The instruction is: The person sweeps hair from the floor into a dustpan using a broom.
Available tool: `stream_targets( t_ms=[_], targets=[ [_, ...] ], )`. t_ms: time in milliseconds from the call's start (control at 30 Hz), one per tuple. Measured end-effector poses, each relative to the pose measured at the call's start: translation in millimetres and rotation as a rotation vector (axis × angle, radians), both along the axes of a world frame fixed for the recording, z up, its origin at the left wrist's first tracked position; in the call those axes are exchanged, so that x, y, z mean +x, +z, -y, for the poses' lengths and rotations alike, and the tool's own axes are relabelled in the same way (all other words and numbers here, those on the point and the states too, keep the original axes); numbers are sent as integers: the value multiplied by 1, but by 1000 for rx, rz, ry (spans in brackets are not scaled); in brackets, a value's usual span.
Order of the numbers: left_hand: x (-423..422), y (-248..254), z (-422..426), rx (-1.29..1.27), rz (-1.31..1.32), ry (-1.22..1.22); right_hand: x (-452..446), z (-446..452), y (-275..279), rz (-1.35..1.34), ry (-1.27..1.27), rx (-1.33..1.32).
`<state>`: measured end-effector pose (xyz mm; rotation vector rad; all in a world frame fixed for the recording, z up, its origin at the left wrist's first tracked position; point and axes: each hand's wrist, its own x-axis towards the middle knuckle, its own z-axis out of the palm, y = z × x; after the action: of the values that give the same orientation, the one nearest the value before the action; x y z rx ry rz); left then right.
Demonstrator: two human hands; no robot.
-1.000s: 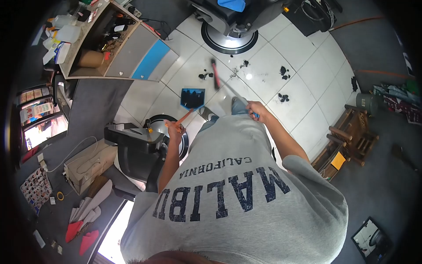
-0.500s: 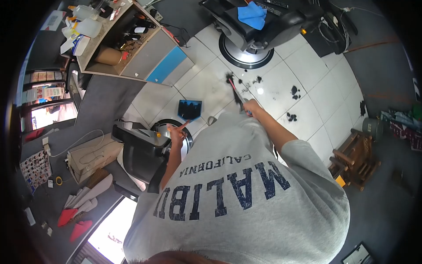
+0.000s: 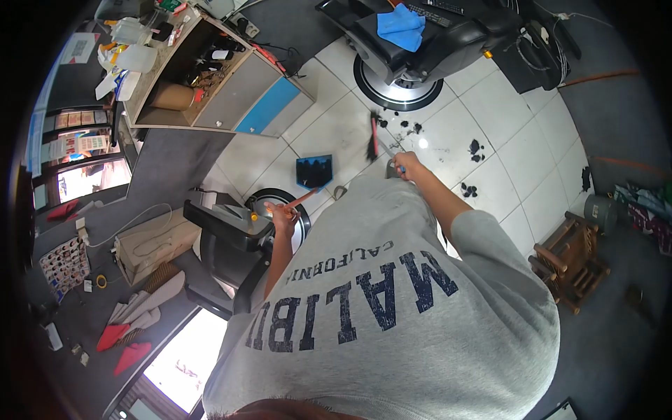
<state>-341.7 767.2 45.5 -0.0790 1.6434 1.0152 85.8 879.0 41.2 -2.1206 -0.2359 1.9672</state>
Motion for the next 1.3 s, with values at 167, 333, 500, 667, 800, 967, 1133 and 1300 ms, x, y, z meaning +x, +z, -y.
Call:
stream_targets(
  t_ms=[167, 333, 500, 667, 800, 967, 1133, 1300],
  targets=[
    [21, 2, 2, 4, 23, -10, -2, -3, 24, -68, 6, 117],
    [44, 9, -6, -29, 8, -74, 4, -58, -43, -428, -215, -62],
    [48, 16, -23, -36, -4, -106, 7, -69, -59, -458, -432, -170],
    [67, 23, -24, -47, 20, -28, 41, -33, -27, -337, -328, 5],
    [68, 18, -8, 1, 55, -32, 73, -7, 13, -275, -53, -44],
    [68, 19, 4, -26, 0, -14, 75, -30, -40, -357, -33, -97],
    [52, 15, 6, -70, -39, -4, 49, -50, -30, -162, -1, -40],
    [47, 21, 20, -51, -28, 44, 4, -36, -1, -105, 49, 135]
  ],
)
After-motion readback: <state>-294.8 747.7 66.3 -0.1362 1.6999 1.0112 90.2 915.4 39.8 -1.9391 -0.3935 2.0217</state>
